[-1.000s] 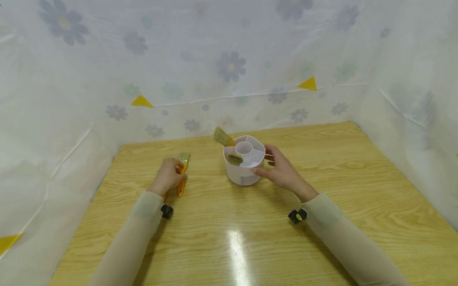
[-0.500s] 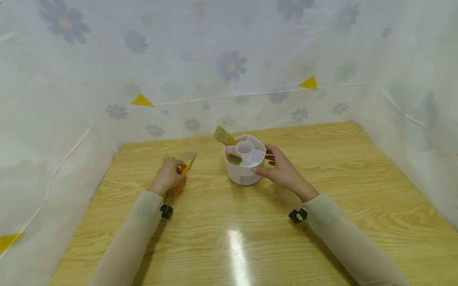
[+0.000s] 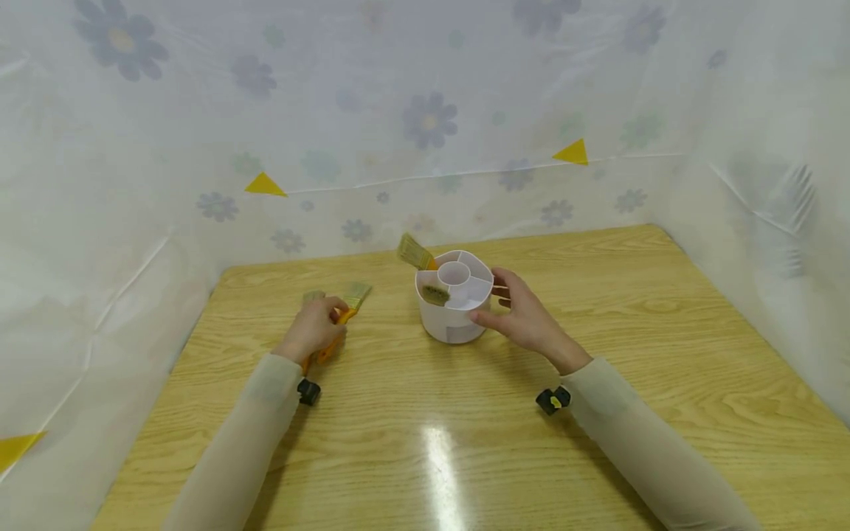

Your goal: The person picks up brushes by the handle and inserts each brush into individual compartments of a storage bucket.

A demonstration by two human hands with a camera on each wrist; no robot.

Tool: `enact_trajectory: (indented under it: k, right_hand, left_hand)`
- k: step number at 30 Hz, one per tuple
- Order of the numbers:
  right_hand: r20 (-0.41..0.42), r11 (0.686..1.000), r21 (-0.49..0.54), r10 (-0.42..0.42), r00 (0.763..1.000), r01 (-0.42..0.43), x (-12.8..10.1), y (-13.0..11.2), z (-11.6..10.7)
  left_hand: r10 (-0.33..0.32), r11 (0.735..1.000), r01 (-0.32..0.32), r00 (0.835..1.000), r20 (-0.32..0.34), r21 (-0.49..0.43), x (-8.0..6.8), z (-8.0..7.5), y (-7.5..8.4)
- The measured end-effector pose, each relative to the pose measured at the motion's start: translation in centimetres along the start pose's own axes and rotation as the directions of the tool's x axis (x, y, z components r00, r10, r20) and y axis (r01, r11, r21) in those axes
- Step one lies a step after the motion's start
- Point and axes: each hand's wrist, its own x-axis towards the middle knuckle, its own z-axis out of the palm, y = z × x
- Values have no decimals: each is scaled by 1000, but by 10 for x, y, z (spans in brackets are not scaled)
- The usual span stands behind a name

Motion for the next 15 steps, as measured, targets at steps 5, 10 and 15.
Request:
enact_trajectory:
  k: [5, 10, 15]
  right_hand:
    - [-7, 1000, 13, -4, 1000, 4, 7, 24, 2]
    - [-17, 1000, 2, -5, 1000, 5, 12, 40, 4]
    - [-24, 1000, -8, -9, 1000, 9, 14, 42, 5]
  left_hand:
    - [-7, 1000, 7, 1000, 0, 11, 1, 1, 0]
    - [-20, 1000, 20, 1000, -7, 23, 2, 1, -1]
    - [-24, 999, 24, 1000, -14, 33, 1, 1, 0]
